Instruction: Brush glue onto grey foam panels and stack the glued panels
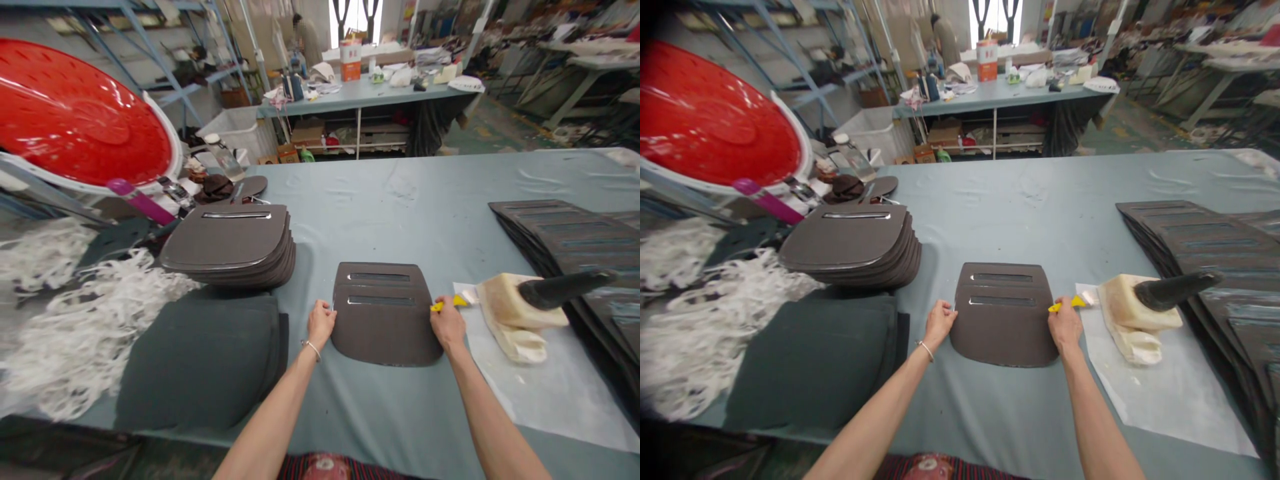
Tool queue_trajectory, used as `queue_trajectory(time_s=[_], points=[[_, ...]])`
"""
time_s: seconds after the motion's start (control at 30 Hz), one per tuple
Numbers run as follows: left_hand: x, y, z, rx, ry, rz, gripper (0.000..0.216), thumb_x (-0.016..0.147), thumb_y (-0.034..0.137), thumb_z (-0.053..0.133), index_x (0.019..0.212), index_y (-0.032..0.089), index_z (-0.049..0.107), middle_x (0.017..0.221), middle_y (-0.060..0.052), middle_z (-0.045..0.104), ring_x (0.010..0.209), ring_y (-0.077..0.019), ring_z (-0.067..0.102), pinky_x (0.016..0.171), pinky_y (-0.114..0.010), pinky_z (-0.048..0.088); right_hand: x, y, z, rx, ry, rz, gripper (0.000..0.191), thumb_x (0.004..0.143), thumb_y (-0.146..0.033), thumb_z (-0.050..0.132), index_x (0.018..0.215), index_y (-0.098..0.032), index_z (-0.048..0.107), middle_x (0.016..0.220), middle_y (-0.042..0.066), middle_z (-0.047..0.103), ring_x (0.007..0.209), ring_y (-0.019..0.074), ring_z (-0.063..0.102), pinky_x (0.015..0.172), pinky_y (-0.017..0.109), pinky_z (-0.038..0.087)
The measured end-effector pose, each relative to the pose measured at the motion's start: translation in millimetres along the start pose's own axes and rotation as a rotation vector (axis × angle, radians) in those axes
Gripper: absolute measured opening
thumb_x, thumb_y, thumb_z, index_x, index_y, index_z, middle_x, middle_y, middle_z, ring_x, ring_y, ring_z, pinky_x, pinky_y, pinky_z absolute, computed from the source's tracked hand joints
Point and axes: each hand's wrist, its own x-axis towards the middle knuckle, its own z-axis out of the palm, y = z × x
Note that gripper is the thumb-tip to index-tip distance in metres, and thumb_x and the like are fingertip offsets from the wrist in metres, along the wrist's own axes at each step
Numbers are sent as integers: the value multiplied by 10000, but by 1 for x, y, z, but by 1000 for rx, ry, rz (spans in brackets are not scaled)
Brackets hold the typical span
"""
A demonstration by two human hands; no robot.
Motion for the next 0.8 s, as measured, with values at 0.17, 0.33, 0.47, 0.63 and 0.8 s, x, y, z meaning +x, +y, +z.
queue_trajectory(time_s=[0.17,0.33,0.47,0.63,0.8], points=[[0,-1,1,9,5,9,224,753,245,622,953,191,537,793,-33,685,786,-157,625,693,-245,394,-1,0,-1,-4,5,-11,268,859,-273,470,1111,-191,511,817,73,614,708,179,580,598,258,307],[1,-2,2,19,3,14,224,752,254,618,953,197,536,786,-28,684,784,-158,625,697,-246,396,-2,0,-1,-14,8,-15,261,868,-276,458,1108,-190,512,813,70,614,708,178,581,596,259,304],[1,-2,2,27,0,20,224,749,260,621,947,195,539,791,-33,683,779,-158,625,698,-246,398,-3,-2,-2,-31,6,-4,252,871,-275,460,1106,-196,506,822,71,617,711,180,586,597,257,310],[3,-3,3,33,-9,35,220,745,265,609,940,197,534,782,-31,678,779,-167,624,698,-252,401,-6,-8,-9,-50,-6,2,242,872,-255,459,1103,-192,492,834,73,618,724,174,594,598,253,315],[8,-5,6,27,-11,31,231,721,262,621,924,189,537,754,-27,676,731,-165,627,663,-249,412,-8,-10,-14,-55,-23,35,257,873,-252,456,1124,-203,482,835,65,615,760,174,598,606,247,317]])
